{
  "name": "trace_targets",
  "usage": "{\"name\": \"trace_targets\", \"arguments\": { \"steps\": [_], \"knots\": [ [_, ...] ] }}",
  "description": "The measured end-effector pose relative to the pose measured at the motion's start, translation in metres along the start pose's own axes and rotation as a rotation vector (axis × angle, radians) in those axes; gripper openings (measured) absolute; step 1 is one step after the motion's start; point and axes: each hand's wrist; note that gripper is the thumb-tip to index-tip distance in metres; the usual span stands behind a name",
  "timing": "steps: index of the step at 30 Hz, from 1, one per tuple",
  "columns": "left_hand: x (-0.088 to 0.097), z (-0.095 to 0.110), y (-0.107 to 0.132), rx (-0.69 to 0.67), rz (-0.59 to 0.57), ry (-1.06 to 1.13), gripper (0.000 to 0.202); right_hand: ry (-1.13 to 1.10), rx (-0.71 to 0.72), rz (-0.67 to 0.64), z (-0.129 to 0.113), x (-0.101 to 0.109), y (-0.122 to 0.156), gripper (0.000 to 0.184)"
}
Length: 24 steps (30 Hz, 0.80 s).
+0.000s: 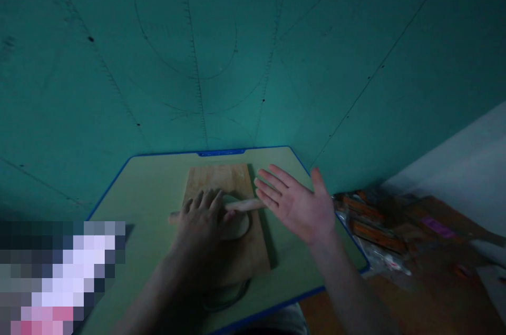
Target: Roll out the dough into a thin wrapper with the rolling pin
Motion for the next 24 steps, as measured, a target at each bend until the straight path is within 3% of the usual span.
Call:
{"name": "trace_targets", "arguments": {
  "steps": [4, 7, 10, 13, 18, 21, 24],
  "knots": [
    [0.0, 0.001, 0.002, 0.0, 0.033, 0.025, 0.04, -0.291, -0.031, -0.068, 0.007, -0.009, -0.001, 0.091],
    [0.0, 0.001, 0.004, -0.002, 0.025, 0.027, 0.038, -0.508, -0.05, -0.042, 0.021, -0.018, -0.008, 0.063],
    [-0.001, 0.001, 0.005, -0.002, 0.04, 0.006, 0.037, -0.54, -0.029, -0.024, 0.034, -0.028, -0.014, 0.033],
    [0.0, 0.001, 0.006, 0.002, 0.051, 0.006, 0.035, -0.371, 0.061, 0.011, 0.04, -0.038, -0.016, 0.029],
    [0.006, 0.002, 0.004, 0.028, -0.017, 0.078, 0.026, 0.235, 0.266, 0.082, 0.04, -0.047, -0.024, 0.024],
    [0.008, 0.001, 0.003, 0.047, -0.044, 0.108, 0.023, 0.504, 0.25, 0.13, 0.038, -0.052, -0.038, 0.036],
    [0.009, 0.0, 0.003, 0.055, -0.026, 0.125, 0.022, 0.69, 0.154, 0.125, 0.035, -0.058, -0.053, 0.035]
  ]
}}
Point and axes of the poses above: each hand's wrist, its own y-axis away from the middle knuckle, its own x-axis out of the back of the hand, z = x × y, and after that the axes turned 14 degrees about -x, right-handed
